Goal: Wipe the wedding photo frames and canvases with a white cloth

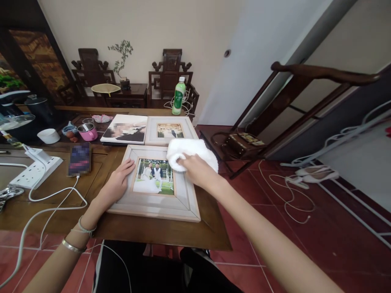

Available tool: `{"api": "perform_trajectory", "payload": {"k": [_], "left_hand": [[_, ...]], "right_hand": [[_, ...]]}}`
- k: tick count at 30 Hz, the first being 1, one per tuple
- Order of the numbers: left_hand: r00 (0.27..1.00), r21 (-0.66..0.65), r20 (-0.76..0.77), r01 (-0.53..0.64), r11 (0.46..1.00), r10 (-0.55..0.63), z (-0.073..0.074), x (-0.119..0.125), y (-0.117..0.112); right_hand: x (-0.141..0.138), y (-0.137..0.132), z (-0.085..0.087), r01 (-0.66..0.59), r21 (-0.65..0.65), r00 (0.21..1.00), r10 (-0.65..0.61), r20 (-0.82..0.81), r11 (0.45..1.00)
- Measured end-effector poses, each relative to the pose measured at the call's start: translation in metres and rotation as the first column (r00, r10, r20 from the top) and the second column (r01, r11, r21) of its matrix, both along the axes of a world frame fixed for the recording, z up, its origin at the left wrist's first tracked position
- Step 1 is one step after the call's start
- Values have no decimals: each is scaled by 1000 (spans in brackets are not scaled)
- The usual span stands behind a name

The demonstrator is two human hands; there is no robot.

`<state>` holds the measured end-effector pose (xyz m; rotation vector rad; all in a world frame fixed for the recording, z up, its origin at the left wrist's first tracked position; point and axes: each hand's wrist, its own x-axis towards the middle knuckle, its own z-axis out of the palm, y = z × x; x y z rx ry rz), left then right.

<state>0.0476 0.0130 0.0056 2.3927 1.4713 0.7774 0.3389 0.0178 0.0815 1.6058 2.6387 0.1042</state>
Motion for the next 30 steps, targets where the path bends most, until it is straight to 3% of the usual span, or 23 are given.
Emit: {"api": "perform_trajectory", "payload": {"k": [8, 11, 14, 20, 23, 26, 30], "left_hand": [[1000, 11, 7, 11, 1000, -11, -1, -1, 1], [1000, -18, 1, 20, 1000, -20, 1, -1, 1], [999, -36, -11, 49, 998, -50, 2, -3, 1], [998, -28, 1, 55, 998, -55, 3, -6, 2], [999, -16, -6, 52, 999, -52, 3, -5, 1], [999, -1, -15, 51, 999, -51, 2, -5, 1], [998, 24, 4, 55, 998, -55, -1, -6, 3]], "right_hand": [[-12, -101, 27, -60, -265, 998, 53, -35, 962], [-9, -124, 30, -59, -307, 997, 41, -64, 950], [-9, -113, 21, -3, -250, 997, -16, -74, 968], [-8, -20, -14, 11, 53, 995, -6, -95, 999], [-7, 5, -22, -7, 108, 996, 17, -91, 994], [-8, -11, -17, -63, 64, 996, 67, -64, 996], [-9, -70, 2, -141, -68, 988, 137, -69, 988]]}}
